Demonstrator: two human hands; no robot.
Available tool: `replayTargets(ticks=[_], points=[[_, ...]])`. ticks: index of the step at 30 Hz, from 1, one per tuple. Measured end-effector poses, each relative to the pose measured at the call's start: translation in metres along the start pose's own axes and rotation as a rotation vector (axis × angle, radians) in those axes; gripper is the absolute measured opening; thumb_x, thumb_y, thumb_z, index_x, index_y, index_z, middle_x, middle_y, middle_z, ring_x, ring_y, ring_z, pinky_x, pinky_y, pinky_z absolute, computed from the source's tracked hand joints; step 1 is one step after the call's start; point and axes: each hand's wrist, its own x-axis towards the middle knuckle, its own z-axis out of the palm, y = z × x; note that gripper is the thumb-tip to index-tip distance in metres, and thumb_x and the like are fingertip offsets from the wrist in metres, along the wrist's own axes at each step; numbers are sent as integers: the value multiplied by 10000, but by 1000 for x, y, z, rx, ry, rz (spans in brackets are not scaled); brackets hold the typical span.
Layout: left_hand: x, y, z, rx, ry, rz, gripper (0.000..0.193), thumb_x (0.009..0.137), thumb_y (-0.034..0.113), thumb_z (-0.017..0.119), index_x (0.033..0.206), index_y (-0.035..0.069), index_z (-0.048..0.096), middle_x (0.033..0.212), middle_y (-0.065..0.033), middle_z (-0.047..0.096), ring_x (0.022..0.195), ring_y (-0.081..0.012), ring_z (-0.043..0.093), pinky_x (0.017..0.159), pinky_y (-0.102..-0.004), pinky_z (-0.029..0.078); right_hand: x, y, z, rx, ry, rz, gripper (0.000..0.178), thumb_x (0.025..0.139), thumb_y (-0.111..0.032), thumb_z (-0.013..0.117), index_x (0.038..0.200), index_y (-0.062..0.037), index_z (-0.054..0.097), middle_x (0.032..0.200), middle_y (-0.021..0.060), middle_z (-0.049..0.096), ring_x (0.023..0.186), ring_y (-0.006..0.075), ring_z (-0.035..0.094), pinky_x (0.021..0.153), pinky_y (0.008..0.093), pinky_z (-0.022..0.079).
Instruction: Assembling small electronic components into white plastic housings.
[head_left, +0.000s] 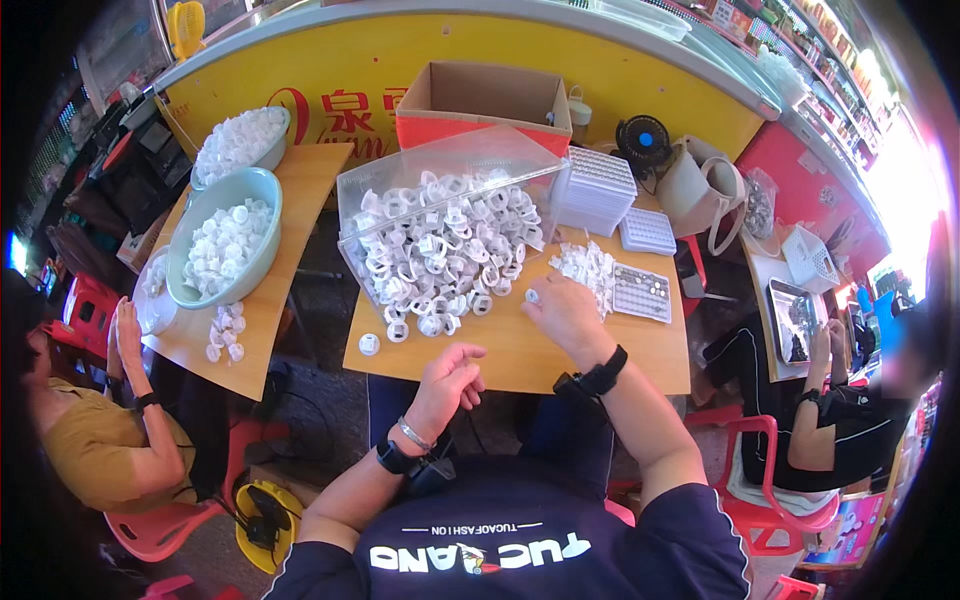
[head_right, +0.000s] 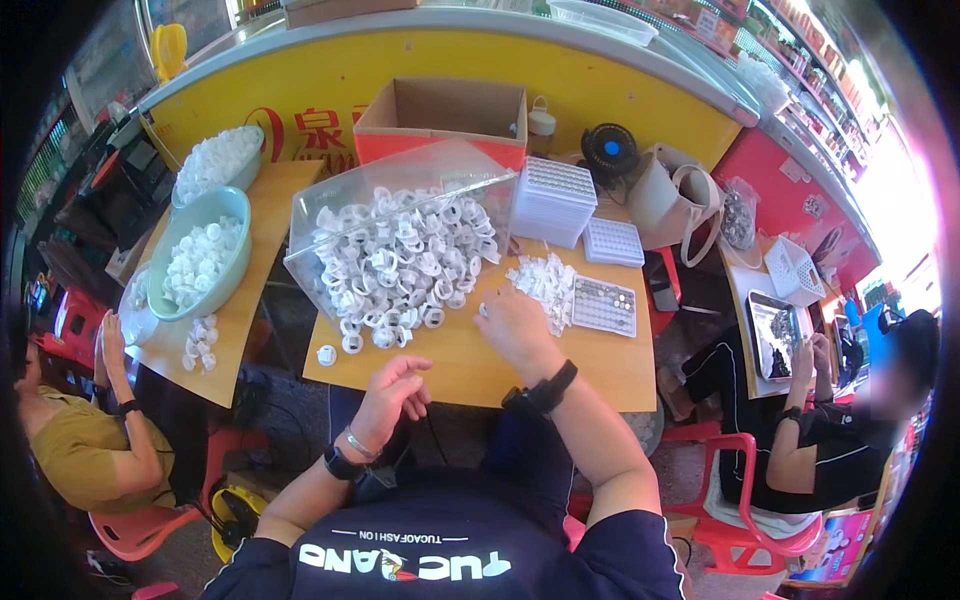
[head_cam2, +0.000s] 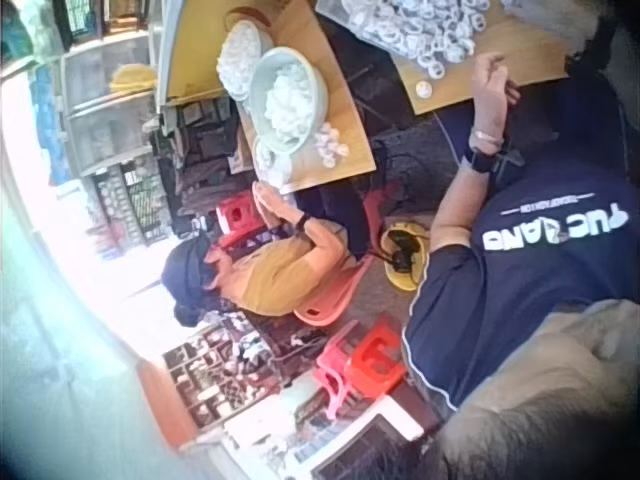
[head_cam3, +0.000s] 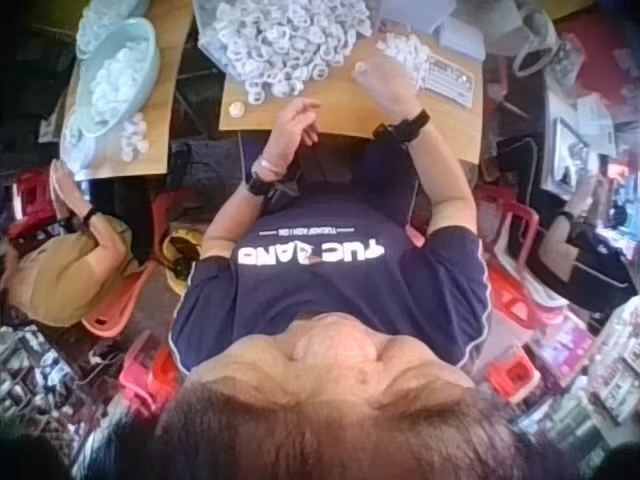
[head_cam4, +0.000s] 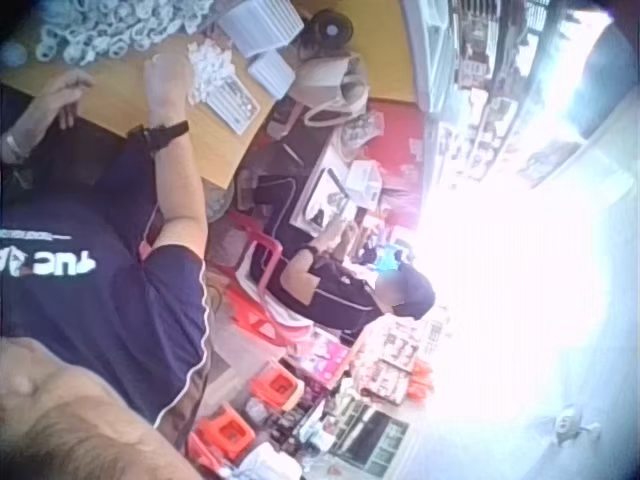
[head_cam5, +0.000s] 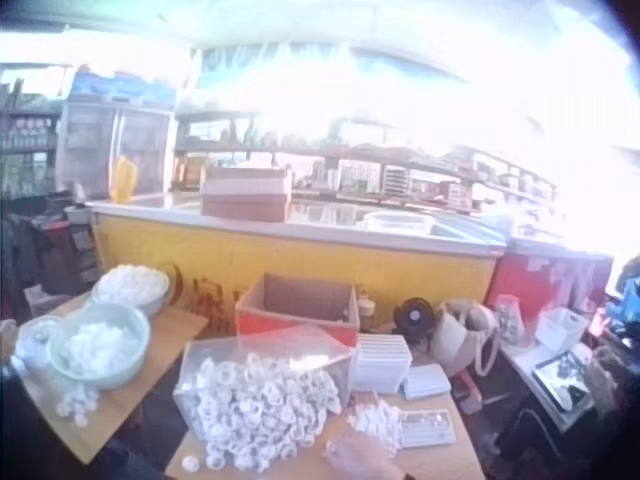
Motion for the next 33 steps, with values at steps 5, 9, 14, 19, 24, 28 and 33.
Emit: replayTargets(ticks=[5, 9, 14, 19, 24, 28, 33], points=[[-4, -1, -1, 9, 5, 1, 306, 906, 153, 470, 1165, 1, 528, 749, -61, 596, 581, -113, 563, 517, -205, 444, 3, 1, 19, -26, 38, -44, 199, 818, -199, 614, 896, -16, 609, 927, 184, 593, 862, 346, 613, 756, 441, 492], [6, 3, 2, 8, -20, -8, 297, 904, 151, 476, 1157, 8, 533, 771, -60, 598, 599, -115, 572, 526, -211, 449, 3, 4, 21, 10, 23, -22, 162, 824, -160, 591, 913, -25, 607, 929, 187, 591, 862, 351, 611, 751, 445, 489], [28, 0, 7, -8, -35, -26, 304, 904, 171, 477, 1160, 18, 535, 796, -59, 588, 604, -105, 566, 539, -215, 457, -1, 11, 30, 223, 102, -4, 123, 842, -114, 515, 903, -54, 603, 919, 179, 599, 823, 393, 600, 708, 484, 480], [37, -1, 11, -40, -40, -45, 332, 899, 165, 487, 1196, 20, 518, 844, -74, 589, 625, -112, 577, 557, -223, 472, -6, 15, 27, 548, 74, 103, 138, 865, -120, 558, 969, -48, 614, 889, 139, 623, 766, 270, 640, 670, 388, 507], [43, 9, 24, -64, -50, 36, 376, 919, 146, 460, 1286, 66, 462, 947, -84, 586, 688, -124, 586, 588, -243, 482, -23, 10, 22, 1486, -184, 397, 167, 924, -151, 573, 1030, -27, 611, 854, 38, 640, 710, 104, 621, 656, 247, 521], [46, 12, 32, -98, -71, 45, 347, 924, 144, 459, 1263, 72, 481, 903, -66, 589, 651, -112, 571, 556, -229, 469, -37, -7, 20, 1790, -316, 381, 159, 925, -160, 582, 1026, -38, 600, 833, 27, 633, 696, 106, 616, 657, 230, 518], [44, 8, 36, -77, 28, 103, 261, 930, 120, 465, 1173, 66, 543, 746, -18, 557, 551, -82, 514, 481, -202, 421, -42, -19, 23, 1685, -237, 351, 157, 925, -174, 588, 991, -32, 601, 806, 18, 620, 681, 92, 602, 637, 221, 500]])
